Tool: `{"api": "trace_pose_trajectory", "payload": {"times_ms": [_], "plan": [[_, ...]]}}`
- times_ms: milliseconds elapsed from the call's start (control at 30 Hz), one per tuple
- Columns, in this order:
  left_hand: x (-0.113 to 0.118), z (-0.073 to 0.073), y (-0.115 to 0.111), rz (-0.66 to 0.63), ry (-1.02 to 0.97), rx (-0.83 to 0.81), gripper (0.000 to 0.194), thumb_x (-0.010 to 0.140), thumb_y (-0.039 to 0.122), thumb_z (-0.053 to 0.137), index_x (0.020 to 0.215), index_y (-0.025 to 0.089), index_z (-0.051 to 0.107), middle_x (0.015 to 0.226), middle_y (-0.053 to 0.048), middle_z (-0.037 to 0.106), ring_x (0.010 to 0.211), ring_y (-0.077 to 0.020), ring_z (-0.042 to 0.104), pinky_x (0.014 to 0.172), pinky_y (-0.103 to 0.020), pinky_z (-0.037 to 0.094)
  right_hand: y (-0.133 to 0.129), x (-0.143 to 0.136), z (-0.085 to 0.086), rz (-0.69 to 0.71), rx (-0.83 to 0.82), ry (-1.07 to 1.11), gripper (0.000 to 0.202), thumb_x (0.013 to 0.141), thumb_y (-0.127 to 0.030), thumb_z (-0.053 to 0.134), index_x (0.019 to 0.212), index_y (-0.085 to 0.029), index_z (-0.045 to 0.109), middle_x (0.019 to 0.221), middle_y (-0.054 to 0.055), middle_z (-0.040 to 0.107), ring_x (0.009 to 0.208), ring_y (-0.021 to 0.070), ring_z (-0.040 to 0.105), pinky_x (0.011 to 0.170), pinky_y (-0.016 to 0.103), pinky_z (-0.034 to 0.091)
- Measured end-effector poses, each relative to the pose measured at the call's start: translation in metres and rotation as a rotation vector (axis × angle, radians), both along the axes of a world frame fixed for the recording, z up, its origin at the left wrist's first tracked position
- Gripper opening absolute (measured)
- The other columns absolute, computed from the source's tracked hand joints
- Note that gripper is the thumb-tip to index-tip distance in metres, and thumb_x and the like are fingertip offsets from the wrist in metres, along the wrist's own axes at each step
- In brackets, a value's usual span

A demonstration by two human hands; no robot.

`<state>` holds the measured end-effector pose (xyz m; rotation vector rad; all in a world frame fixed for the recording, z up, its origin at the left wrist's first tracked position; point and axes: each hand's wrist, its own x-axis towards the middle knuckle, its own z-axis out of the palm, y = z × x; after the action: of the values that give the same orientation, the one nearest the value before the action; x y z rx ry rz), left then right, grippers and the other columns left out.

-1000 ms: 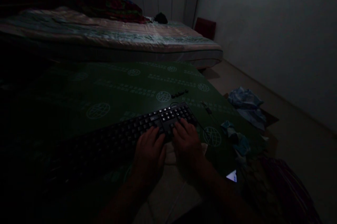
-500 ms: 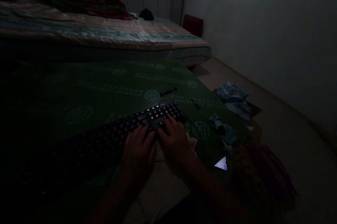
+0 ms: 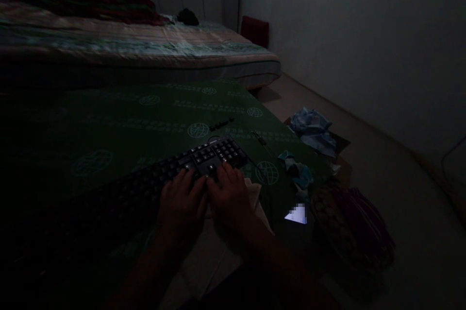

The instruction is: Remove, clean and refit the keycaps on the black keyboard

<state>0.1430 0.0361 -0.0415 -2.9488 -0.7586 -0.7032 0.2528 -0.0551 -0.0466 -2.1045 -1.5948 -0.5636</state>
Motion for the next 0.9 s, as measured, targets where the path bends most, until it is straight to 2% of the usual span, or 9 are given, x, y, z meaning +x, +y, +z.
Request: {"api": "trace_pose_trajectory", "payload": {"times_ms": [167, 333, 767, 900], "plan": [[0.002, 0.000, 0.000, -0.002, 0.051, -0.005, 0.038, 0.086, 0.024, 0.048, 0.122, 0.017, 0.060, 0.136, -0.023, 0.050, 0.129, -0.0387, 0.041, 0.100, -0.059, 0.032, -0.009, -0.020, -0.008, -0.027, 0.044, 0.074, 0.024, 0.087, -0.019, 0.048, 0.106, -0.015, 0.062, 0.117, 0.016, 0.058, 0.121, 0.0288, 0.043, 0.098, 0.045, 0.038], [0.002, 0.001, -0.001, 0.017, 0.093, -0.005, 0.040, 0.085, 0.024, 0.049, 0.123, 0.018, 0.059, 0.137, -0.021, 0.049, 0.130, -0.0385, 0.040, 0.101, -0.059, 0.031, -0.012, -0.025, -0.018, 0.010, 0.052, 0.098, 0.028, 0.085, -0.017, 0.046, 0.109, -0.013, 0.061, 0.116, 0.016, 0.058, 0.121, 0.0288, 0.043, 0.099, 0.046, 0.037], [0.002, 0.003, -0.004, 0.016, 0.082, -0.058, 0.039, 0.084, 0.025, 0.051, 0.122, 0.018, 0.060, 0.137, -0.021, 0.050, 0.130, -0.0382, 0.040, 0.102, -0.061, 0.029, -0.012, -0.024, -0.016, 0.020, 0.035, 0.122, 0.028, 0.086, -0.015, 0.043, 0.104, -0.013, 0.063, 0.113, 0.017, 0.059, 0.119, 0.0283, 0.044, 0.097, 0.046, 0.041], [0.002, 0.001, -0.004, 0.015, 0.071, -0.063, 0.041, 0.084, 0.025, 0.051, 0.124, 0.018, 0.059, 0.138, -0.021, 0.049, 0.130, -0.0375, 0.040, 0.102, -0.061, 0.028, -0.013, -0.024, -0.018, 0.013, 0.023, 0.114, 0.030, 0.084, -0.016, 0.043, 0.108, -0.013, 0.062, 0.116, 0.016, 0.058, 0.121, 0.0289, 0.042, 0.097, 0.048, 0.040]]}}
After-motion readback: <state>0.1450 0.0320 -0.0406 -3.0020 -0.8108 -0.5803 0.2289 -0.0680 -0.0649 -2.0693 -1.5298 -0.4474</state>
